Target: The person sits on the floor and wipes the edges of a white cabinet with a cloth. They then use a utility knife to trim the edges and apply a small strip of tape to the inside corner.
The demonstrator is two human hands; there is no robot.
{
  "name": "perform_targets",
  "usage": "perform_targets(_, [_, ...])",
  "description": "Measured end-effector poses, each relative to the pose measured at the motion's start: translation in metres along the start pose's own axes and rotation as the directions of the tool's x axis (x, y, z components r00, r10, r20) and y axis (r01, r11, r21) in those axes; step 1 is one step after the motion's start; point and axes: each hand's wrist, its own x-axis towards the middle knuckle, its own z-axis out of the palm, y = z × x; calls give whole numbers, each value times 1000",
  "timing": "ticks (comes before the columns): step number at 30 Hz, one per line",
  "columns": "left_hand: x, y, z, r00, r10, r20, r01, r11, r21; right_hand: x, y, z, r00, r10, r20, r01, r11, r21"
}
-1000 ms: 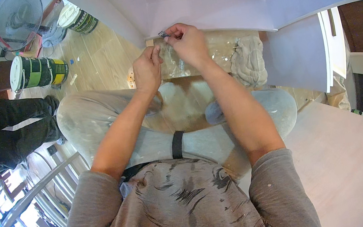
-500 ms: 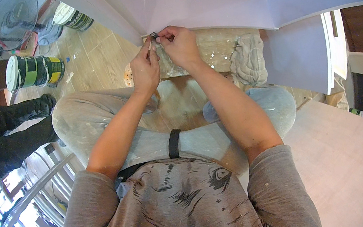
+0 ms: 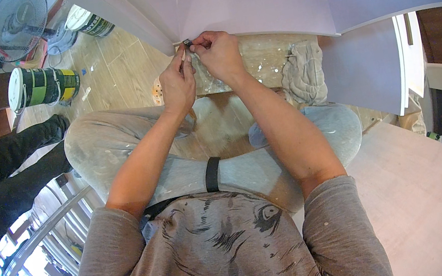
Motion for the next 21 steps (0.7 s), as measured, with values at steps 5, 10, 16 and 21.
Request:
perform_targets(5, [-2,-4,2,1000,-16,-25,14,998,-66,0,-2,0,1000,-12,8,12,999,-36])
perform_targets(10, [-3,-5,2,998,-44,-36,40,993,-111,0,3,1,999,-34,8,34,999,4])
perform_targets(16, [-2,-8,3,998,-31,-60,26,997,-76,-1,2,2,999,-39,10,38,999,32])
perform_targets(21, [-2,-7,3,998,-36,-48,33,997,-69,0,4,3,1000,-27,6,27,999,23])
